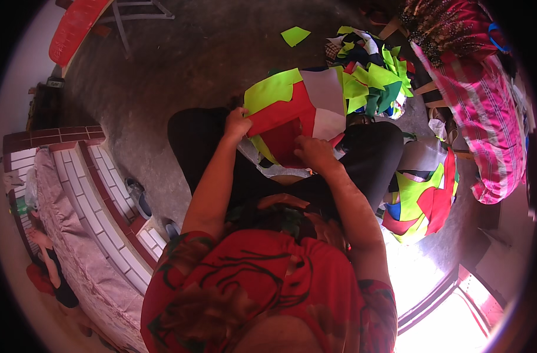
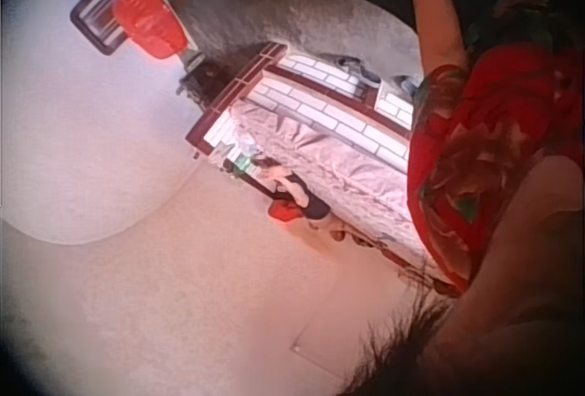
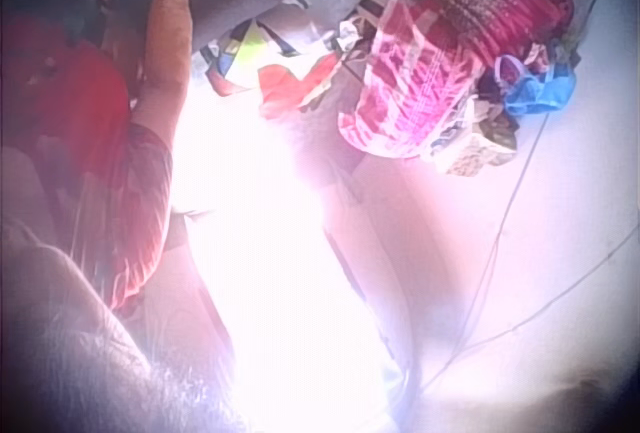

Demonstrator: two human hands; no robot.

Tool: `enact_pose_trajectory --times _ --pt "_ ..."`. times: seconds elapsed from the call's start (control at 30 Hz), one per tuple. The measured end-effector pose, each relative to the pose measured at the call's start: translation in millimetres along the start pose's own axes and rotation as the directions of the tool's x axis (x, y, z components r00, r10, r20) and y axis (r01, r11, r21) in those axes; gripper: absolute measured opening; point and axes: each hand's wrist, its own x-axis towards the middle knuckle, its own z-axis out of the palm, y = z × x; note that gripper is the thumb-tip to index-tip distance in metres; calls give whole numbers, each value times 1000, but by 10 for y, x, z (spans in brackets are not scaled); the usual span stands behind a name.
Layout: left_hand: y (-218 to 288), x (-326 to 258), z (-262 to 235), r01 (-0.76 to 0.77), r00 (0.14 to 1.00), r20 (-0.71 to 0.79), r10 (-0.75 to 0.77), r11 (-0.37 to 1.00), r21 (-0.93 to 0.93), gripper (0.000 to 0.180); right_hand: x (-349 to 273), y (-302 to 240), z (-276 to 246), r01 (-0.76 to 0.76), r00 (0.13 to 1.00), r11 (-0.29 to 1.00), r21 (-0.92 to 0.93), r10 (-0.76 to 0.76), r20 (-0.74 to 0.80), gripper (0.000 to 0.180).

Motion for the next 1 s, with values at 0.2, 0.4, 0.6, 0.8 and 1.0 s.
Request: enact_pose_trajectory --times 0.2,0.4,0.6,0.8,1.0 --pt "-41 63 5 4 999 -33 4 973 233 41 -7 -2 -13 -18 1000 1000 9 17 20 29" --pt "45 -24 -27 19 999 -52 -2 948 317 36 -7 -14 -22 -28 999 1000 5 28 33 31" --pt "-49 54 5 -87 987 -85 136 898 431 33 -4 -2 19 10 1000 1000 22 -9 -16 31" --pt "207 -218 14 -130 961 -125 245 806 578 40 18 -10 -4 15 1000 1000 14 -15 -21 29" --pt "269 -224 167 -564 701 -85 708 623 542 23 -382 -79 -571 159 883 972 173 -61 -466 25"
